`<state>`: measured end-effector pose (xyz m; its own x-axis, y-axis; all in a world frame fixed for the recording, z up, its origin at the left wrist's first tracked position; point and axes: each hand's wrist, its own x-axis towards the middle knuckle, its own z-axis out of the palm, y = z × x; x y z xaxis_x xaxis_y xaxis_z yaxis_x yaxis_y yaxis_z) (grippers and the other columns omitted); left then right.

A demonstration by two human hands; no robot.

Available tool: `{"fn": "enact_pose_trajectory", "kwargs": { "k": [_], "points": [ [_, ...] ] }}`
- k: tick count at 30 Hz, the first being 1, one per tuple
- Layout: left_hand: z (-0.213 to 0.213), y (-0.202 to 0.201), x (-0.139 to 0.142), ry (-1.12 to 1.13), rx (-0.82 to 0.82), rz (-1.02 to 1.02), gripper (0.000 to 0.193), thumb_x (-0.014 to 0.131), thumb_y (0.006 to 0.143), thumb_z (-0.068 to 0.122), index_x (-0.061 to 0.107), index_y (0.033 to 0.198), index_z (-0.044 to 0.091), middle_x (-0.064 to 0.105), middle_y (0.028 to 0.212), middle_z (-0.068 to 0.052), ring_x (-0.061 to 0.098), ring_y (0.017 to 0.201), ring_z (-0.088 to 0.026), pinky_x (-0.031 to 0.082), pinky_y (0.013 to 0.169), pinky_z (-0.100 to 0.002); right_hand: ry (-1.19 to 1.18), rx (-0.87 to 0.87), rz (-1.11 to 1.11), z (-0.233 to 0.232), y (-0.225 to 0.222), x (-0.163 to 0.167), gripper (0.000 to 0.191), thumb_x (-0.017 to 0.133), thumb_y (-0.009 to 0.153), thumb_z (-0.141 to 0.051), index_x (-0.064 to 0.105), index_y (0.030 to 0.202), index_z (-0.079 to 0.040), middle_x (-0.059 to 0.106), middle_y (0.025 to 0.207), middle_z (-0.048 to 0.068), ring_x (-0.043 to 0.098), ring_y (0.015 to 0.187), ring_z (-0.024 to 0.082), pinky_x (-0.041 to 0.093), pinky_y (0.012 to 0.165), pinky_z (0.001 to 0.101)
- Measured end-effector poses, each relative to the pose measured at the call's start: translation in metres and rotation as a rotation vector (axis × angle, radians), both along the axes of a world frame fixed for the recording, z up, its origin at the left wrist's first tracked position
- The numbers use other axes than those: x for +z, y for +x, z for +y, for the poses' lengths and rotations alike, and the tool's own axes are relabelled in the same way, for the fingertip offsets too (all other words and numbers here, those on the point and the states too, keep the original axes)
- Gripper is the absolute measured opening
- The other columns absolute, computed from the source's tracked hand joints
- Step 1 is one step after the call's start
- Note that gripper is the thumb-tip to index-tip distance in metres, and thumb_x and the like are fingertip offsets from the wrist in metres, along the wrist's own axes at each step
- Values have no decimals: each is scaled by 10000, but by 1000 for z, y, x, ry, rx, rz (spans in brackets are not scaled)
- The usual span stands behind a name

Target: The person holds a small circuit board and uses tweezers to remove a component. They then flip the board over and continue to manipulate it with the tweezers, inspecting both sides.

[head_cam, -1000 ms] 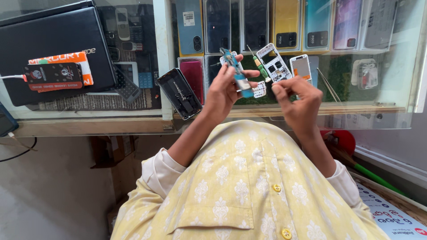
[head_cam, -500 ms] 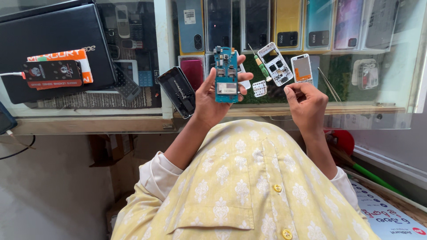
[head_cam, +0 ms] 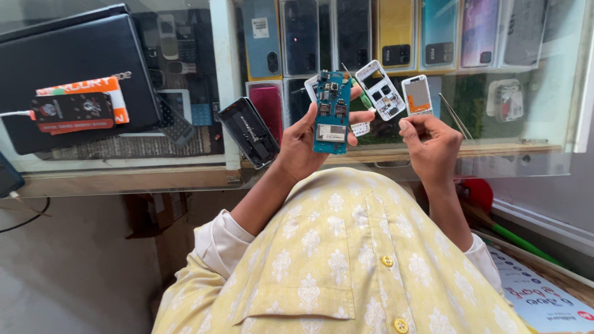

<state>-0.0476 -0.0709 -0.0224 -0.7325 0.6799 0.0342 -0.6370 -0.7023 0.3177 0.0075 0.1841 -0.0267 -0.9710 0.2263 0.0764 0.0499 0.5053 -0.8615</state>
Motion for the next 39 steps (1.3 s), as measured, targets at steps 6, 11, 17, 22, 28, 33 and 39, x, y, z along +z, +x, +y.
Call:
{"fn": "enact_pose_trajectory", "kwargs": {
  "k": [6,11,17,22,28,33,39],
  "points": [
    [1,5,25,-32,-152,42,763,418,1120,482,188,1718,67,578,1490,-212,707,1112,-222,555,1035,-368,-749,5,-144,2,3,9,141,722,1036,-91,715,1063,47,711,872,96,664,750,129,527,698,243],
    [3,8,43,-57,-210,119,758,472,1138,495,210,1685,42,627,1380,-219,700,1119,-256,542,1049,-380,-782,79,-51,-11,6,44,140,691,1084,-76,701,1111,61,703,960,108,665,851,141,545,777,271],
    [11,14,56,-128,-164,227,709,501,1142,428,250,1680,41,649,1296,-250,707,1063,-334,560,995,-422,-314,177,180,-30,-8,93,114,677,1088,-48,700,1149,46,726,1096,114,713,914,146,574,822,264],
    [8,22,62,-192,-100,272,653,513,1144,420,304,1620,24,651,1309,-264,708,1097,-328,559,1029,-422,97,229,392,-36,-18,107,54,769,1089,9,742,1134,24,753,1074,141,757,974,200,593,848,285],
    [5,28,64,-240,-57,295,600,511,1144,432,418,1535,-14,678,1280,-259,745,1015,-316,611,942,-399,249,331,435,-34,-22,109,167,803,1017,16,749,1166,-35,745,1081,120,755,915,237,588,780,301],
    [5,32,65,-364,-32,336,582,505,1138,413,457,1535,-10,691,1293,-248,752,1042,-305,624,956,-401,320,422,464,-29,-29,109,198,822,972,32,741,1142,-29,743,1059,120,749,923,261,591,750,318],
    [6,33,71,-470,-19,370,583,497,1138,424,480,1516,-19,708,1267,-243,749,1026,-277,623,944,-386,409,537,467,-23,-36,114,211,832,918,25,707,1080,-26,728,1007,112,725,893,272,578,773,358]
  ]
}}
